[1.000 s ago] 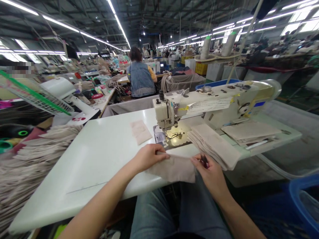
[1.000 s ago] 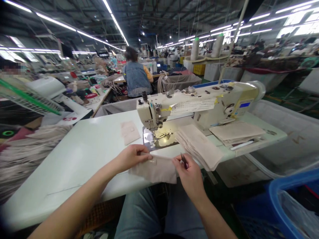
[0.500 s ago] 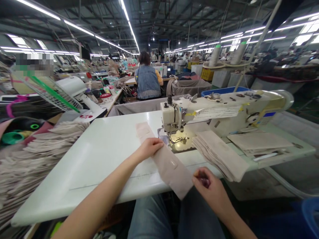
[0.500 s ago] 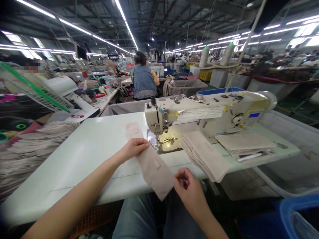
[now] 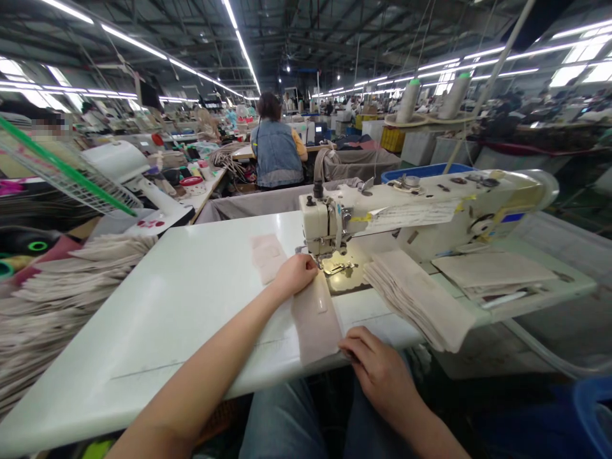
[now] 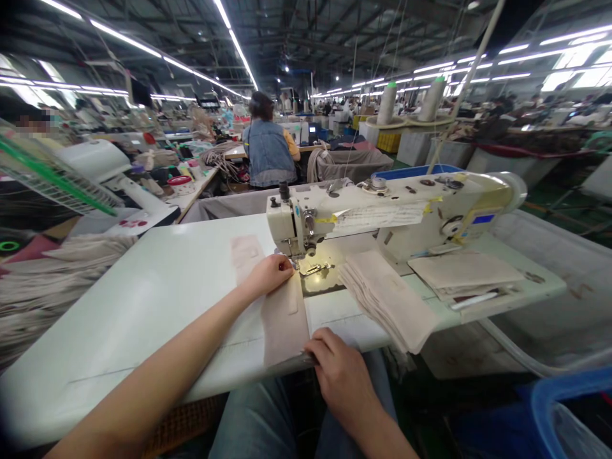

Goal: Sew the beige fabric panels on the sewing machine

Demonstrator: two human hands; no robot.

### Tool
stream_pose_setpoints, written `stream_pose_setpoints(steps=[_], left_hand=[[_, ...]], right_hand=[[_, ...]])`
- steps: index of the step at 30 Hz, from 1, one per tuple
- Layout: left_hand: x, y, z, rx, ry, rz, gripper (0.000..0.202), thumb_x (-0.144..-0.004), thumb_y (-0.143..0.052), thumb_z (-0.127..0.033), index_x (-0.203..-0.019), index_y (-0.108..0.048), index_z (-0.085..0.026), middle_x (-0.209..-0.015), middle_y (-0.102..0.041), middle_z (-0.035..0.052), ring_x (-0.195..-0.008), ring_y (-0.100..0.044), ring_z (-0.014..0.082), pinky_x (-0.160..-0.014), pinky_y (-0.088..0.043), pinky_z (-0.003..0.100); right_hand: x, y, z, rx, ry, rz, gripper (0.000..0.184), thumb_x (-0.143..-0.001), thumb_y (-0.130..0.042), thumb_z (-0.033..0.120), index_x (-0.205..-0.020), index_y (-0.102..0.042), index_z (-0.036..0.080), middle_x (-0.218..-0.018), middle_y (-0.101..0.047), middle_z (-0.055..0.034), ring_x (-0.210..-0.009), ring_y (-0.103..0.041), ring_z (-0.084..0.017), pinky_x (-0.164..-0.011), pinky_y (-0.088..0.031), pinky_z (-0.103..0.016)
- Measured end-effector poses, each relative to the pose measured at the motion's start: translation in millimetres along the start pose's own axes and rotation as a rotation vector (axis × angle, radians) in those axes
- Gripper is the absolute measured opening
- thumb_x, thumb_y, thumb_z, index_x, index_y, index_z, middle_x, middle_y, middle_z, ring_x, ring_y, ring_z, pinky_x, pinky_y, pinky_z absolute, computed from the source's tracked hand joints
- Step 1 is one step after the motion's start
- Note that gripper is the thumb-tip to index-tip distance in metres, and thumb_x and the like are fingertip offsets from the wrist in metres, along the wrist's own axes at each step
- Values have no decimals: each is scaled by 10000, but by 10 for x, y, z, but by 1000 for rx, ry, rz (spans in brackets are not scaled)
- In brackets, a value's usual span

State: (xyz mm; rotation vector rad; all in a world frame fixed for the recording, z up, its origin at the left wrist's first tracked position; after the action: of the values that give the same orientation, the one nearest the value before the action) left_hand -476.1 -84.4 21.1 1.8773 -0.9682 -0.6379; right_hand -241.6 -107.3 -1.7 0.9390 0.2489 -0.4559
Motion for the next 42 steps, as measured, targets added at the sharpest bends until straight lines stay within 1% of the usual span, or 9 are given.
stream_pose_setpoints(steps=[6, 10, 15, 22, 34, 36, 39, 41, 42], left_hand=[[-104, -24, 109, -3, 81, 35, 136, -774, -613, -242, -650, -636, -190, -670, -657, 19, -626, -572, 171, -566, -349, 267], [-120, -33, 138, -5, 109, 39, 149, -777, -615, -274, -656, -642, -191, -642, -647, 19, -618, -572, 174, -572, -351, 270], [-122, -40, 144, 1, 114, 43, 172, -774, -606, -315, -651, -628, -196, -640, -645, 24, -618, -572, 180, -564, -344, 277], [-131, -36, 158, -9, 127, 41, 140, -765, -604, -297, -679, -649, -197, -652, -655, 33, -639, -592, 194, -582, -366, 280], [-187, -21, 164, -66, 108, 15, 144, -791, -583, -278, -700, -642, -183, -688, -657, 52, -644, -603, 207, -586, -386, 289], [-151, 1, 113, -79, 70, 2, 160, -820, -575, -288, -727, -649, -180, -732, -668, 58, -688, -619, 210, -624, -423, 288], [-5, 128, 68, -125, -4, -74, 210, -892, -526, -300, -907, -683, -162, -973, -687, 109, -927, -638, 250, -816, -480, 322], [133, 271, 138, -243, -15, -157, 287, -937, -478, -306, -1072, -669, -139, -1144, -648, 153, -1081, -596, 300, -922, -478, 387], [203, 333, 213, -318, 2, -182, 317, -953, -457, -309, -1120, -655, -127, -1182, -630, 171, -1114, -579, 324, -933, -483, 421]], right_hand=[[-86, -29, 39, 67, -18, 11, 400, -778, -451, -64, -1015, -613, 215, -998, -642, -35, -860, -621, -178, -726, -450, -263], [-105, -8, 41, 81, -40, -4, 396, -780, -443, -65, -997, -619, 215, -1003, -653, -36, -860, -620, -174, -723, -443, -256], [-102, -35, 21, 74, -57, 41, 380, -813, -439, -47, -1014, -620, 219, -1020, -652, -37, -884, -616, -175, -749, -446, -260], [-124, -22, 19, 68, -62, 38, 387, -797, -459, -51, -1004, -630, 227, -1014, -654, -36, -898, -611, -175, -772, -444, -253], [-199, -27, 23, 145, -84, 79, 408, -764, -460, -69, -985, -633, 227, -992, -644, -26, -879, -603, -171, -720, -423, -243], [-211, -23, 23, 143, -92, 88, 417, -758, -458, -68, -990, -638, 228, -997, -644, -25, -881, -609, -171, -717, -430, -243], [-216, -10, 39, 128, -79, 87, 433, -755, -453, -66, -1013, -645, 224, -1069, -657, -37, -911, -629, -170, -747, -460, -247], [-214, -4, 67, 137, -50, 82, 442, -752, -449, -60, -1029, -651, 218, -1141, -669, -53, -954, -641, -179, -778, -487, -258], [-211, -5, 83, 147, -33, 83, 447, -749, -448, -55, -1039, -654, 215, -1172, -674, -61, -977, -644, -187, -793, -500, -268]])
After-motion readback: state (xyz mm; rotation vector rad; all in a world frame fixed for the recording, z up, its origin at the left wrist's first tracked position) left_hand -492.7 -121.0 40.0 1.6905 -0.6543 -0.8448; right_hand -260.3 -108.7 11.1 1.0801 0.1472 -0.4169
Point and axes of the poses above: each hand's wrist, its own x-axis away from the middle knuckle, its own y-axis out of the back of the hand, z = x × y, the point moved 10 cm from there along -x, towards the middle knuckle
